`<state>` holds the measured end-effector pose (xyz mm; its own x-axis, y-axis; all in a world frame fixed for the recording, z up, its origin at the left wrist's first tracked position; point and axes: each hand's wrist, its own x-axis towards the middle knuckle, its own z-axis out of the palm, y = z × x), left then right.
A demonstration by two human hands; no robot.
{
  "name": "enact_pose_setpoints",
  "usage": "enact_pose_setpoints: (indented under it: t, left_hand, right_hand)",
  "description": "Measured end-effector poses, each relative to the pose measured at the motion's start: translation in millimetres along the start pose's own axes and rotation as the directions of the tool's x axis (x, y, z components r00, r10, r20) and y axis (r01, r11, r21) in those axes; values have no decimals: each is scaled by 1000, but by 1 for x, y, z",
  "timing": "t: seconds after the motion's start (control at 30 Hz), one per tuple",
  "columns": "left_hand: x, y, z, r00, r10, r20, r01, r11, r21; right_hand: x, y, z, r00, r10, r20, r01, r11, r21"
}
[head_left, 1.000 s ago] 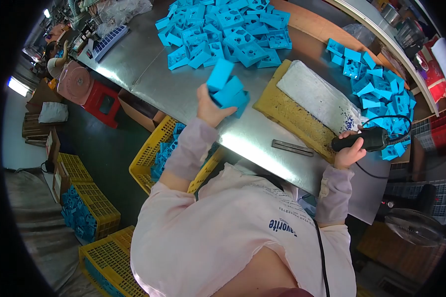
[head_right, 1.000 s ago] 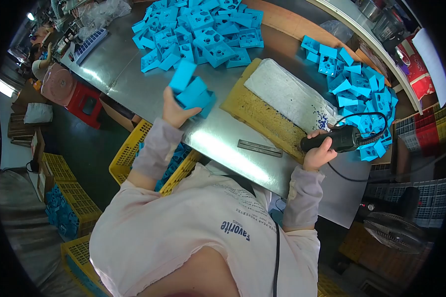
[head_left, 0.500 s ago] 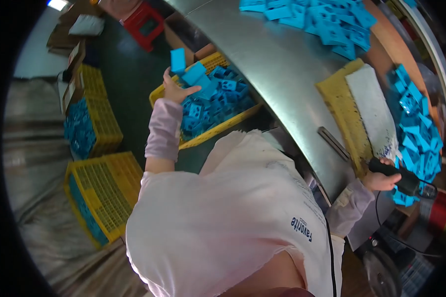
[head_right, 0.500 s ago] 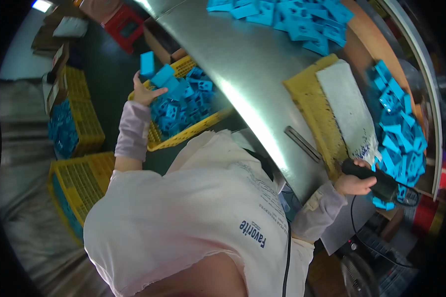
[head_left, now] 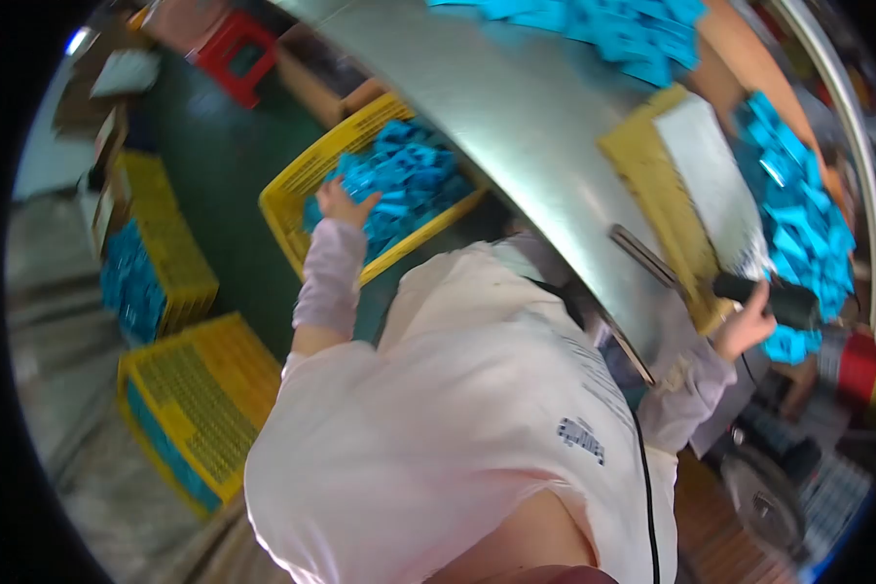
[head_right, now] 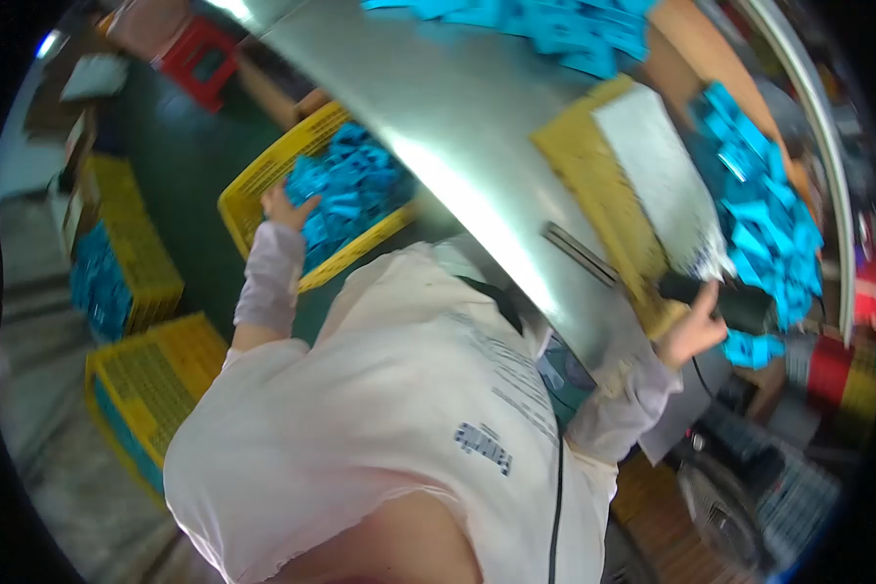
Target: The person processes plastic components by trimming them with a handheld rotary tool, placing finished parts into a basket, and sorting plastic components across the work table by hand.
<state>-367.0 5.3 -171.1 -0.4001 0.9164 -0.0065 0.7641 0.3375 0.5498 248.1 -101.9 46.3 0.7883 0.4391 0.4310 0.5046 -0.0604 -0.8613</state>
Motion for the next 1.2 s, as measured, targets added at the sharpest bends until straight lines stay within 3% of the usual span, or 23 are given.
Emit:
enact_pose_setpoints:
  t: [0.03,0.07,0.2,0.27,0.3,0.33,0.43,0.5,0.63,0.77,0.9,0.93,1.03,1.1,1.13,1.17,1.2]
  left_hand:
    - [0,4,4,996,83,-16,-83,997,-5]
    - [0,10,8,991,129,-17,-129,992,14]
    - [5,28,11,963,270,19,-268,961,-76]
    - [4,41,9,952,307,14,-306,952,-25]
    - [5,46,9,942,335,8,-335,942,-31]
    - [6,50,11,932,363,1,-363,931,-34]
    - [9,68,9,912,409,-29,-410,910,-56]
    - [10,82,4,895,442,-58,-445,893,-70]
    - [8,110,-26,836,533,-134,-544,836,-67]
    - [20,116,-63,739,615,-274,-631,775,36]
    - [46,136,-110,642,662,-387,-669,730,139]
    - [53,146,-131,586,696,-414,-716,685,137]
    - [88,189,-223,428,758,-492,-768,592,244]
    - [114,223,-311,180,798,-575,-810,452,374]
    - [103,254,-367,65,813,-578,-691,455,562]
    - [104,271,-424,157,802,-576,-618,535,577]
    - [116,282,-473,-67,738,-671,-612,501,612]
  right_hand:
    - [-2,-15,-4,999,3,38,-1,999,-42]
    - [1,-15,-11,997,26,74,-29,999,41]
    - [-9,-18,-32,964,262,-48,-231,911,341]
    - [-15,-9,-37,942,336,1,-270,756,597]
    - [-18,-9,-35,931,364,42,-281,636,719]
    - [-20,-8,-36,864,479,155,-396,458,796]
    - [-28,-8,-19,706,642,299,-502,155,851]
    - [-35,2,-6,690,617,379,-516,52,855]
    - [-38,11,7,587,665,461,-596,-31,803]
    - [-35,41,-3,543,604,583,-766,72,639]
    - [-31,38,-24,350,597,722,-905,17,425]
    - [-30,33,-30,283,624,728,-928,-15,373]
    - [-19,31,-49,249,623,741,-959,50,280]
    - [2,-1,-81,358,486,797,-931,254,263]
    - [17,-41,-105,415,407,814,-893,352,280]
    - [31,-98,-128,527,361,770,-812,482,329]
    - [45,-141,-149,717,324,617,-636,667,388]
